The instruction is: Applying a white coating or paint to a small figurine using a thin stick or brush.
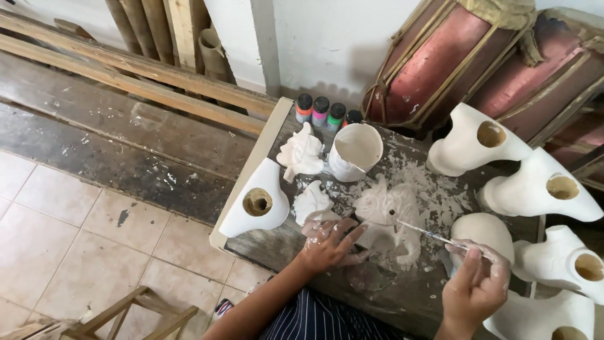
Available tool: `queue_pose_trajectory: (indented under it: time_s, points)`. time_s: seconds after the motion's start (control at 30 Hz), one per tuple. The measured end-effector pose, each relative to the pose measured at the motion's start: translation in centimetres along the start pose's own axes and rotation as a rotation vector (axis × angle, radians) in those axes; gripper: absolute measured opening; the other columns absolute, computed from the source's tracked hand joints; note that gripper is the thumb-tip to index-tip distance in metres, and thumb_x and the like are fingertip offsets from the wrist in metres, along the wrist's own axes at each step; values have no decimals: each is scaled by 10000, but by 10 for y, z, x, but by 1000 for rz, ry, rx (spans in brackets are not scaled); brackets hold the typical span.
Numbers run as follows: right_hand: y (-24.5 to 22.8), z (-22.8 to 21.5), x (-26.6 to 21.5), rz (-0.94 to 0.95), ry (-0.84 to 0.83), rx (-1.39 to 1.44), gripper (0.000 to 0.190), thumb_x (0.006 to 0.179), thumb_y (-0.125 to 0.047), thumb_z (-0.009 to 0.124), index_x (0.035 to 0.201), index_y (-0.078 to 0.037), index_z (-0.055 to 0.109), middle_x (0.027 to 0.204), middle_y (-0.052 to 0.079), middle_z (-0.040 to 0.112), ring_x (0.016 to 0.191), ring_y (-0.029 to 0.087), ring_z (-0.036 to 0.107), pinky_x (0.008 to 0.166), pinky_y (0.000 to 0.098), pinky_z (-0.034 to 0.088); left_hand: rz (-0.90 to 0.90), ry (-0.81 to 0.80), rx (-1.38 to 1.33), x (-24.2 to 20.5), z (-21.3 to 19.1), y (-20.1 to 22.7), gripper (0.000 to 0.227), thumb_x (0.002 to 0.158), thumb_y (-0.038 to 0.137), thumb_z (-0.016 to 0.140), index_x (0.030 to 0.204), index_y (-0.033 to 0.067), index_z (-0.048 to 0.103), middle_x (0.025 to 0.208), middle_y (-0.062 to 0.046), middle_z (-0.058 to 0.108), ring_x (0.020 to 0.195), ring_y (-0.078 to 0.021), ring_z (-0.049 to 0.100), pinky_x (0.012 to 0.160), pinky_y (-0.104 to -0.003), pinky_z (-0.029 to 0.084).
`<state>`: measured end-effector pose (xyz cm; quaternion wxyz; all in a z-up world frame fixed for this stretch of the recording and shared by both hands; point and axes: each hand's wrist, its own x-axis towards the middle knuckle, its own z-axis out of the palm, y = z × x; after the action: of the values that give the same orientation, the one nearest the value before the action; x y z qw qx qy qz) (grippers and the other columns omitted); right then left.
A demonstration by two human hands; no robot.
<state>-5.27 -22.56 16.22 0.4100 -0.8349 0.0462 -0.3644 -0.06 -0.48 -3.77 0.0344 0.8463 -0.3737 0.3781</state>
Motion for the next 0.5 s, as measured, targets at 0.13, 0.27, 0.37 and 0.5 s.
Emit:
queue_pose_trajectory:
  time_s: [0.13, 0.27, 0.37, 0.5]
  points:
    - [5, -2, -5, 45, 26, 31, 175, 1224, -14, 486, 1230, 160, 505, 1084, 343, 662, 867, 350, 688, 832, 396, 580, -18, -111, -128, -5, -3, 2, 581, 1126, 531, 489, 1597, 418, 167, 1648, -103, 315, 1485, -372, 385, 1205, -591, 231]
    - [10, 1, -9, 35, 47, 58, 128, 1225, 58, 495, 1265, 180, 494, 1071, 378, 645, 876, 382, 680, 824, 429, 603, 69, -69, -54, -7, 2, 2, 769, 1147, 600, 587, 1610, 329, 36, 1634, -212, 281, 1434, -437, 480, 1169, -644, 314]
    - [14, 6, -9, 50, 58, 65, 128, 1228, 40, 514, 1274, 159, 504, 1097, 376, 652, 911, 386, 688, 830, 430, 610, 31, 37, -75, -2, 3, 0, 876, 1094, 564, 721, 1606, 280, 70, 1600, -214, 360, 1383, -420, 557, 1168, -635, 349]
    - [6, 2, -7, 9, 23, -55, 188, 1228, -52, 515, 1239, 135, 531, 1061, 312, 697, 871, 343, 709, 750, 384, 584, 49, 41, 24, 7, -12, -6, 781, 1185, 524, 568, 1626, 225, -4, 1628, -228, 292, 1415, -404, 531, 1187, -601, 366]
